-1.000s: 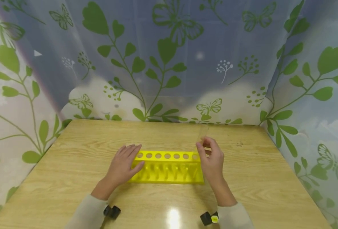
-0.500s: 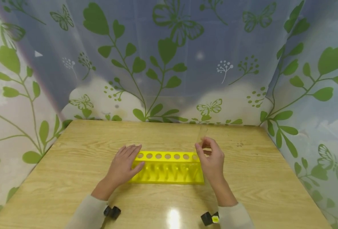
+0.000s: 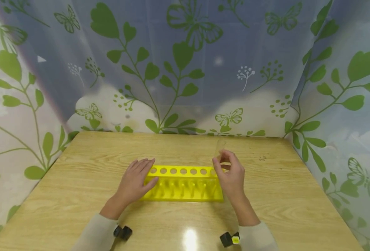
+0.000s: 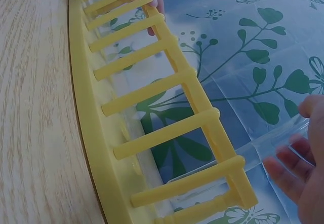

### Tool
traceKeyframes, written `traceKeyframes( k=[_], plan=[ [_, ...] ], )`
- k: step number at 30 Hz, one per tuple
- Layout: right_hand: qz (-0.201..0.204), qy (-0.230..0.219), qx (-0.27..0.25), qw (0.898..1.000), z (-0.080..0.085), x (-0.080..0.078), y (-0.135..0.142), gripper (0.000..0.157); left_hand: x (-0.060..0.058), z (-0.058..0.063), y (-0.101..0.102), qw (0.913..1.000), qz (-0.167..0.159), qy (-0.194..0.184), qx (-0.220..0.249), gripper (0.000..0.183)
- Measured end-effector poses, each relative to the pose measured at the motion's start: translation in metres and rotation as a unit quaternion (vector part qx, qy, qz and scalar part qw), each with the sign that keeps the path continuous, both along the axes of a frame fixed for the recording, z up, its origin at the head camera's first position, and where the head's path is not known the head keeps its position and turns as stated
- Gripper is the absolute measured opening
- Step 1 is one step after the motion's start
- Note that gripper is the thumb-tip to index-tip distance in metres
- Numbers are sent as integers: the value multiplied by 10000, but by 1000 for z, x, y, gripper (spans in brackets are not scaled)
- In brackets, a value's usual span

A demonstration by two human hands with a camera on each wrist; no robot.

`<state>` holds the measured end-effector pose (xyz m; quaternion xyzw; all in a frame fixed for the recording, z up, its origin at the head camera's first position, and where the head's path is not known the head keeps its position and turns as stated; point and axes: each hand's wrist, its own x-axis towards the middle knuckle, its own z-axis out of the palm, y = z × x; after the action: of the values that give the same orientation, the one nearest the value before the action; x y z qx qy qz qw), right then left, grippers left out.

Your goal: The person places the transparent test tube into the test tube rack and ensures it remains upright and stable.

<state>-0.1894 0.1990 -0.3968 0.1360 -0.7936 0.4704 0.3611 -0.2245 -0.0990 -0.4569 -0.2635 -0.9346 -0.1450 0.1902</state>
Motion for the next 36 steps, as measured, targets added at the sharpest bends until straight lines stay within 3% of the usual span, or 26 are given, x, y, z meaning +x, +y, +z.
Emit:
traceKeyframes(
  k=[10,36],
  plan=[
    [-143,-217,37,9997,6,3,-4,26,1,0,0,10000,3,71,-6,63],
    [-145,-379,188,9990,3,2,-4,27,0,-1,0,9999,-39,72,67,61]
  ],
)
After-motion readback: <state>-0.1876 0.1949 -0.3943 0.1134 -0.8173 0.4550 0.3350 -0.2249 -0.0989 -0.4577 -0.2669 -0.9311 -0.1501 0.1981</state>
